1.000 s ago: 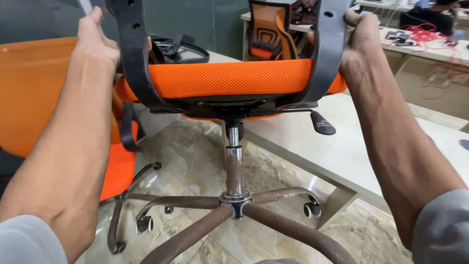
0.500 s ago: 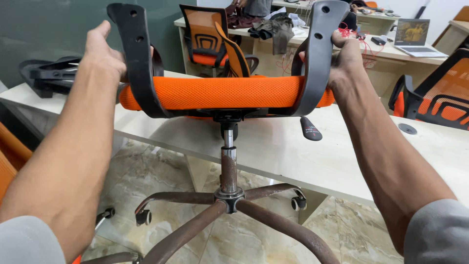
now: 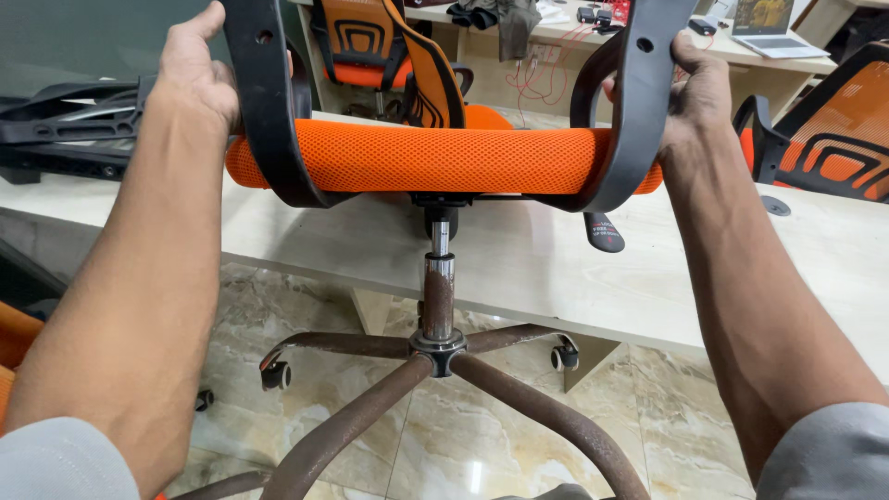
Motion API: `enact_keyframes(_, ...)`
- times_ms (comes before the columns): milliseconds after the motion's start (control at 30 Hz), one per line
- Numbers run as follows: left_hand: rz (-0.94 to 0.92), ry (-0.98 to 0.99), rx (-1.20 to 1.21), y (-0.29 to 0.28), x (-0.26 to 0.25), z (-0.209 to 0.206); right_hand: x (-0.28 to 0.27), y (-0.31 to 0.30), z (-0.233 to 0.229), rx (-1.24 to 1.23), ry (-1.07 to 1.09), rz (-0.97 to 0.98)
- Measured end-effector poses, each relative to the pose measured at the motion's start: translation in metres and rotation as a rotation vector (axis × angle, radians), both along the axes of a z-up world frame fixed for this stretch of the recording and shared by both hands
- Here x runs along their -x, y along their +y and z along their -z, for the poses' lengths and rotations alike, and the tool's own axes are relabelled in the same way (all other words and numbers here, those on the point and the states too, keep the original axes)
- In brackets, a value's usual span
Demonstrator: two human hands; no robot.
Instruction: The person assembles an orange office chair by placing the seat onto a workbench, flipping it, and securing the armrests with a screwdriver. They tighten multiple screws on both sides to attach the armrests to the chair base.
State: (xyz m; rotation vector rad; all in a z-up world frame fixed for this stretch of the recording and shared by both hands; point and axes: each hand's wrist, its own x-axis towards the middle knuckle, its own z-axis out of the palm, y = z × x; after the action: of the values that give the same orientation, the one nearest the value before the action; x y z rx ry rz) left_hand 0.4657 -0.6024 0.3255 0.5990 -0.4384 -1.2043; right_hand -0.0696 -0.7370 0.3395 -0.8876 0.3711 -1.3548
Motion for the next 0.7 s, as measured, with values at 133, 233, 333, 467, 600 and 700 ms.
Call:
enact_keyframes(133, -0.1, 0.055, -0.018, 0.016, 0.009, 0.001, 0.001, 0.025, 0.006, -0.026, -0.062, 0.018)
enact_keyframes(233, -0.41, -0.08, -0.01, 0.033, 0.024, 0.013, 0.001, 0.041, 0.007, -0.114, -0.04, 0.14)
enact_keyframes(333, -0.815, -0.341, 0.015, 0.066, 0.039, 0.04, -0.004, 0.052, 0.002, -0.074, 0.018, 0.13)
enact_keyframes(467, -1.382, -0.774, 0.144, 0.142, 0.117, 0.14, -0.006, 0.063, 0.0, -0.165, -0.088, 0.115)
enact_keyframes(600, -0.575, -0.647, -0.495, 0.198, 0.249, 0.254, -0.005, 0.075, 0.0, -0.185, -0.046, 0.145)
enact_keyframes(700, -0.017, -0.919, -0.508, 0.194, 0.289, 0.295, -0.005, 0.075, 0.002, -0.195, -0.049, 0.145)
